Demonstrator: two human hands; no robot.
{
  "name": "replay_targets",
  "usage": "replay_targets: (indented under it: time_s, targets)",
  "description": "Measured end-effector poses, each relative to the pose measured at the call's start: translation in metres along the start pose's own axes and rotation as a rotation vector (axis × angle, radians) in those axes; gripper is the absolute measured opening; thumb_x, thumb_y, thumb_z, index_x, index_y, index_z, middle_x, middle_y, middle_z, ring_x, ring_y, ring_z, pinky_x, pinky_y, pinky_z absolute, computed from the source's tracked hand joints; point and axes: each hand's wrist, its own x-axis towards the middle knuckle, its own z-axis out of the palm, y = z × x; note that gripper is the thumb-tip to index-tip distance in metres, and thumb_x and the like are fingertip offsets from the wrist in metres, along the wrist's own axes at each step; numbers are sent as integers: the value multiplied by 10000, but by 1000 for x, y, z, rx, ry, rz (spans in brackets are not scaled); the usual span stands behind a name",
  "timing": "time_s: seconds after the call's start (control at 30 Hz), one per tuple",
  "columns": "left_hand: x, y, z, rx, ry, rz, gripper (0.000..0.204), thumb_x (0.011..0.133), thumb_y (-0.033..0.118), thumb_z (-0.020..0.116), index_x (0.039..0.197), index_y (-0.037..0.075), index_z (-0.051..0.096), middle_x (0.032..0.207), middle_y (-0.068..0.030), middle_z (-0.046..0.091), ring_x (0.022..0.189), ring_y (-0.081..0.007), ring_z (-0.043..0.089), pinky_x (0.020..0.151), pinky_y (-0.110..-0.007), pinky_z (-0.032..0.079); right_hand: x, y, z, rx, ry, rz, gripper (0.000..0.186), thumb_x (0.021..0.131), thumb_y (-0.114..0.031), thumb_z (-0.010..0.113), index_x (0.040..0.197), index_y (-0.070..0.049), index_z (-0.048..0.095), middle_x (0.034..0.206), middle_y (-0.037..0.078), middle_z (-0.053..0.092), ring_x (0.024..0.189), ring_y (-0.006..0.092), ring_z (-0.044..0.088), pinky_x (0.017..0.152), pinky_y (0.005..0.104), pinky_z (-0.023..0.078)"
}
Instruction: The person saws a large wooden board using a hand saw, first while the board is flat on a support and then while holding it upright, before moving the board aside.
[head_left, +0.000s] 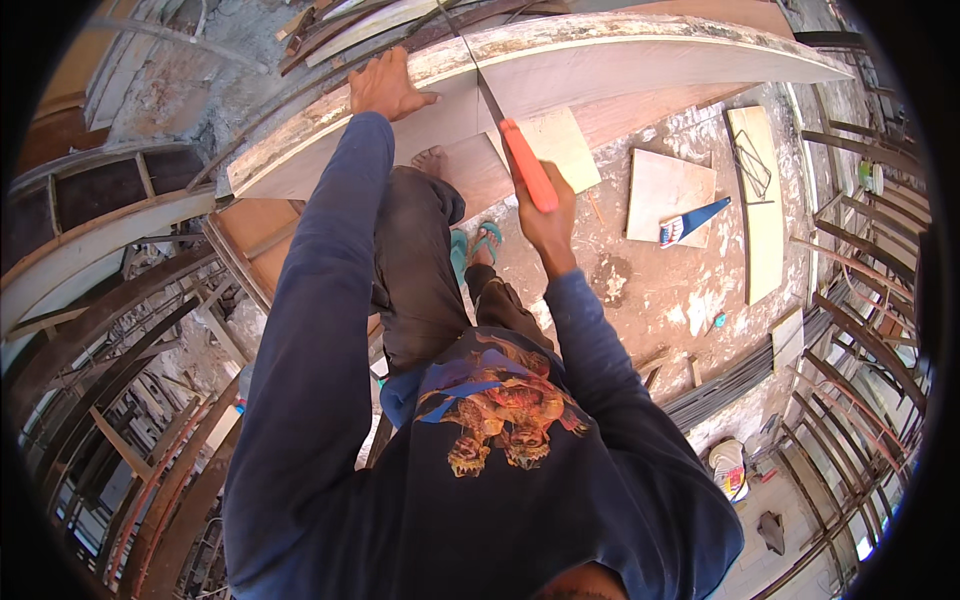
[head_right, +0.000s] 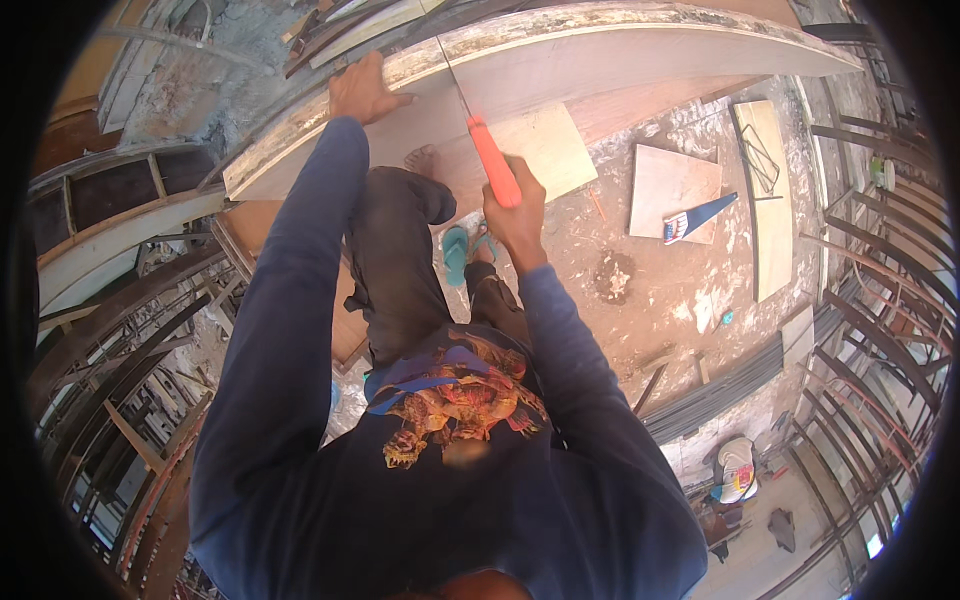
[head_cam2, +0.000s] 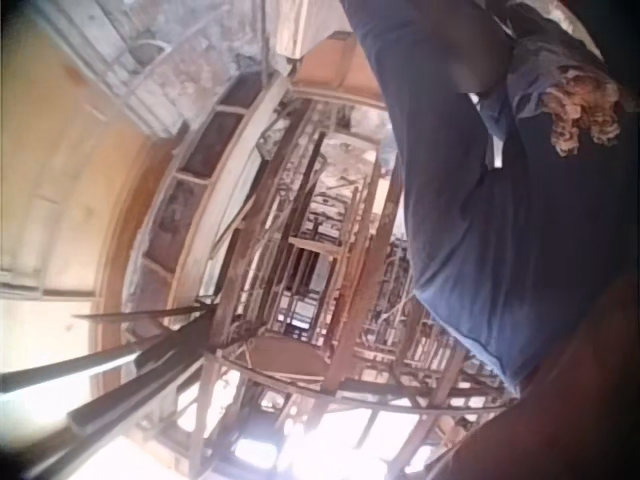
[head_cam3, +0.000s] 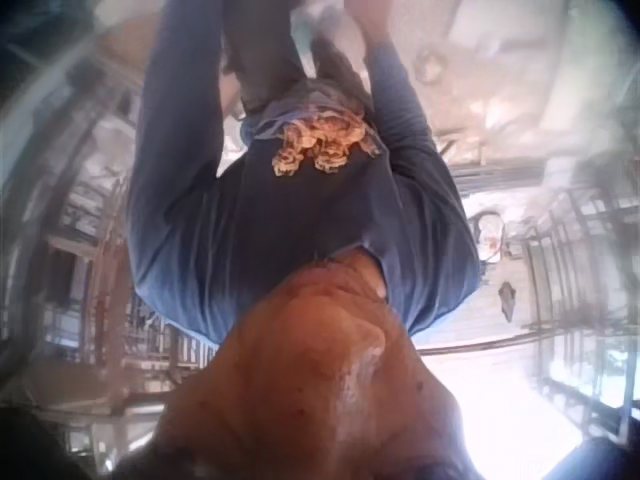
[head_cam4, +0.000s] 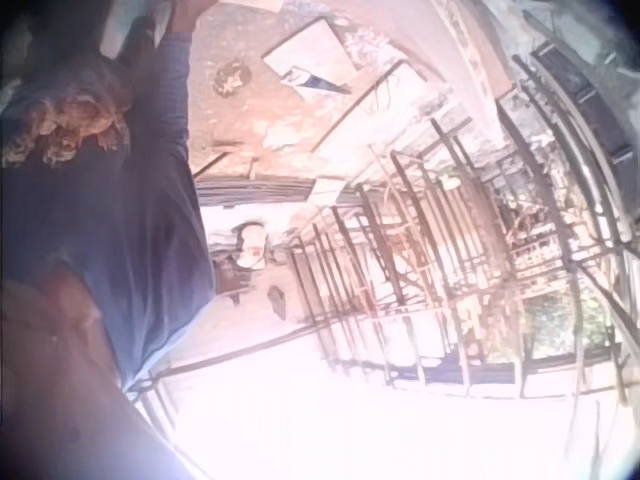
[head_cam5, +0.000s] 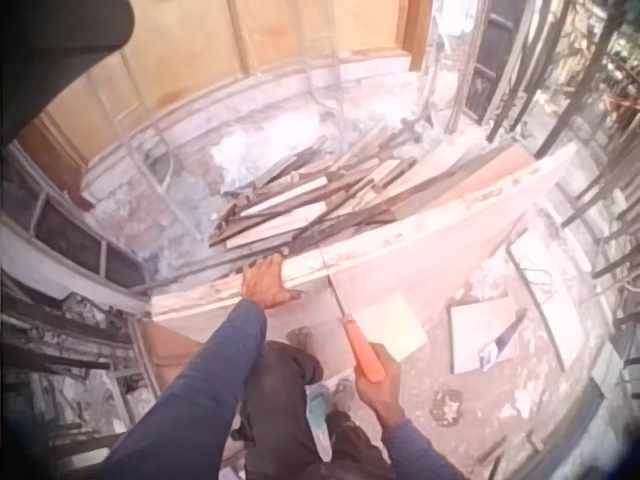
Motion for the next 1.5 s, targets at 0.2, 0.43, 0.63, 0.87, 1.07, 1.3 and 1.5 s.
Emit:
replay_targets:
  time_s: [0.2,0.43,0.63,0.87,1.07,1.3,1.5]
  targets:
    - [4,-1,2,19,-51,-23,836,649,623,833,1242,86,589,1262,-121,669,1195,-320,614,973,-578,415,-79,5,-50,-16,-69,235,257,852,-37,648,1105,-8,680,899,170,702,820,264,697,757,353,529]
    - [64,-42,16,81,-47,77,877,649,656,813,1224,34,585,1247,-182,655,1205,-364,599,969,-536,446,-37,7,-44,33,-96,175,298,830,-3,635,1125,7,676,905,171,708,803,275,697,765,349,537]
    - [81,-48,40,115,122,221,907,641,671,812,1264,53,583,1251,-163,649,1216,-357,590,945,-536,466,-39,-10,-32,87,-91,179,373,816,11,626,1185,16,677,978,190,723,870,274,725,794,347,546]
    - [60,7,7,80,127,132,606,793,569,739,1099,62,614,1097,-125,668,1020,-377,626,827,-536,460,101,29,53,-125,-53,90,189,803,-111,635,950,1,671,848,257,695,819,437,686,716,456,543]
    - [72,-30,10,-22,-4,66,1035,599,661,839,1368,47,517,1332,-238,589,1266,-419,534,1047,-553,411,22,26,19,2,-107,130,368,784,23,633,1149,1,678,948,198,723,831,309,728,772,365,555]
    - [78,-38,23,-11,89,104,1044,592,672,832,1354,29,522,1324,-232,595,1252,-422,539,1039,-551,412,6,32,12,7,-81,77,316,830,-12,657,1145,6,674,927,195,717,830,303,718,754,366,546]
    - [89,-42,36,-91,-40,108,1031,573,660,847,1313,10,542,1310,-257,578,1242,-430,530,1018,-549,431,59,50,58,36,-33,42,372,779,-24,660,1151,-12,663,868,213,704,765,352,706,706,385,543]
